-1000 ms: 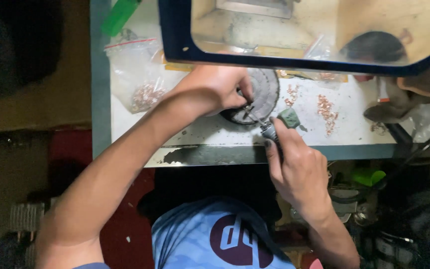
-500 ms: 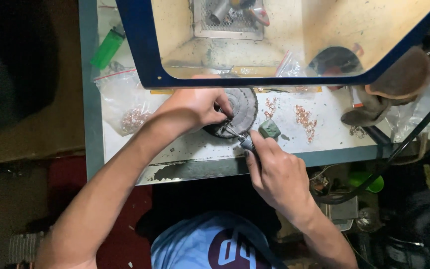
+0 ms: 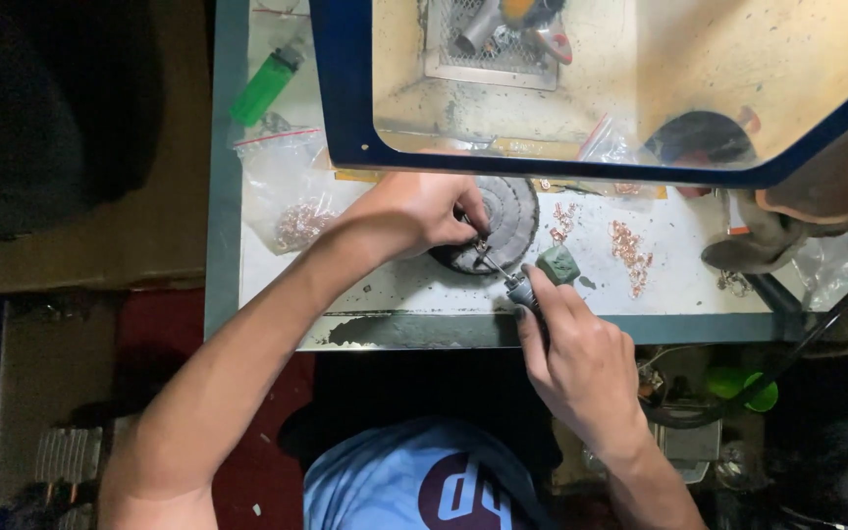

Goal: Using a handheld rotary tool to engrave or finish small jewelry components held in a setting block on a workbench.

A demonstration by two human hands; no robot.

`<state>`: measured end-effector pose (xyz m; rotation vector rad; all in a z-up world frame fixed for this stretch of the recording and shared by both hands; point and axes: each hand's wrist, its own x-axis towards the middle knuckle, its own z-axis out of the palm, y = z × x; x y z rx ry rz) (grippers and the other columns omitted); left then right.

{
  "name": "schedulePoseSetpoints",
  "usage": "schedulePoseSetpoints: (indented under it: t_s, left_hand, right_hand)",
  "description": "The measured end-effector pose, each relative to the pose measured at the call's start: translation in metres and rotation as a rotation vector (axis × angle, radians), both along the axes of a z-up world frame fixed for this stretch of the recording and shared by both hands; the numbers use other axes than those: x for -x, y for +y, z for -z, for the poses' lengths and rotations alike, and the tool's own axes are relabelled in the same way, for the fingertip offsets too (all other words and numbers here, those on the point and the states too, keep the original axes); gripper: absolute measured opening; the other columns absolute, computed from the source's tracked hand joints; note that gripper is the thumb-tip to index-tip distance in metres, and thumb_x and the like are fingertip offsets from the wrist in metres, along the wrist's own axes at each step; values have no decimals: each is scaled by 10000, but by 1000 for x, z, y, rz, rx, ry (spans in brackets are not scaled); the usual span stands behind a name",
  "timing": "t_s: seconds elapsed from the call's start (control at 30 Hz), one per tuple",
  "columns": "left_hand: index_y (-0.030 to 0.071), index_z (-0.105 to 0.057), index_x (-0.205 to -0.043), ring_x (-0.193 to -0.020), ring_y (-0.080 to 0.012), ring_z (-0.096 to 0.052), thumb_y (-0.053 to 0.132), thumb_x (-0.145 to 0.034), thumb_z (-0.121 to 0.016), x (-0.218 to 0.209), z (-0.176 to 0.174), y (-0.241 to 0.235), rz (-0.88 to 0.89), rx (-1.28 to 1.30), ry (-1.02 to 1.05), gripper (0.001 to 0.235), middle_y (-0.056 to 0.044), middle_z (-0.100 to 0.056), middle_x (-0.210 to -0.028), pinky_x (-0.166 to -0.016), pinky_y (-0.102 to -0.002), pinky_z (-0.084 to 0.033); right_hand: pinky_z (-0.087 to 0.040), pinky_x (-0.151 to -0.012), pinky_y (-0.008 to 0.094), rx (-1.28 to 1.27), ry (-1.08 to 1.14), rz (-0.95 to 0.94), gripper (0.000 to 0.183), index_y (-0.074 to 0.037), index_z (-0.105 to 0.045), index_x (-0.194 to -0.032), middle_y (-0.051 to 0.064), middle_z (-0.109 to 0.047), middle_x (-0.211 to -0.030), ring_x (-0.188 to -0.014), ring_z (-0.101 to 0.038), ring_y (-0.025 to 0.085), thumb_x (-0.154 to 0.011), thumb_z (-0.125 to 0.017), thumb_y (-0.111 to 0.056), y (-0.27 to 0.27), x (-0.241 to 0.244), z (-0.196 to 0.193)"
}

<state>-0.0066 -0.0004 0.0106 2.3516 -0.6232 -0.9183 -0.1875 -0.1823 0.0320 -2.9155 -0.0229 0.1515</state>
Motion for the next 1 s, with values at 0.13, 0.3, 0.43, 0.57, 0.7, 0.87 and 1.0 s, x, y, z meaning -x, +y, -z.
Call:
schedulePoseSetpoints:
  t_s: [0.13,0.3,0.43,0.57,0.7,0.87,1.0]
  left_hand:
    - [322,-795,-993,-996,-122,-709,273,-872,-725,-2,9,3,28,69,-35,148,124,-774,-1105,-819,-272,-512]
    - [293,-836,-1001,-998,-313,-738,186,-833,-791,-12,37,-2,162,189,-223,204,-59,-791,-969,-872,-424,-607]
    - [280,-837,-989,-989,-355,-725,181,-825,-782,-11,33,-1,175,201,-222,199,-98,-783,-974,-864,-452,-607]
    - [254,-840,-979,-969,-348,-723,167,-826,-788,-10,31,2,145,218,-227,184,-112,-771,-954,-848,-440,-612]
    - [276,-843,-953,-971,-311,-701,200,-802,-815,-7,30,4,130,224,-257,171,-78,-732,-939,-862,-414,-600]
    - [244,-844,-954,-983,-309,-688,170,-802,-814,-5,21,5,127,246,-239,172,-86,-713,-934,-880,-412,-590]
    - [232,-845,-947,-999,-313,-674,165,-806,-816,-5,23,5,121,250,-232,159,-94,-693,-937,-895,-415,-581]
  right_hand:
    - [-497,-529,570,-87,-15,48,482,-159,-503,-1478,102,-693,-1104,-732,-673,446,-1023,-493,-316,1,-3,0]
    - [-593,-618,601,-38,8,45,493,-223,-576,-1437,127,-669,-885,-656,-712,486,-1008,-447,-429,2,-8,0]
    - [-593,-594,593,-15,8,58,489,-226,-572,-1438,117,-651,-868,-637,-709,482,-1008,-445,-421,3,-7,-1]
    - [-597,-587,586,-6,-3,38,488,-235,-569,-1435,99,-634,-854,-619,-714,464,-1003,-454,-429,4,-7,1]
    - [-602,-578,586,-11,27,13,483,-235,-544,-1440,90,-598,-832,-616,-714,468,-998,-449,-403,2,-7,-1]
    - [-599,-555,573,-3,39,1,482,-217,-540,-1431,76,-582,-833,-620,-714,459,-994,-446,-397,-1,-7,4]
    - [-606,-557,564,-19,50,-3,480,-213,-539,-1433,69,-574,-834,-630,-720,453,-995,-438,-384,-2,-7,2]
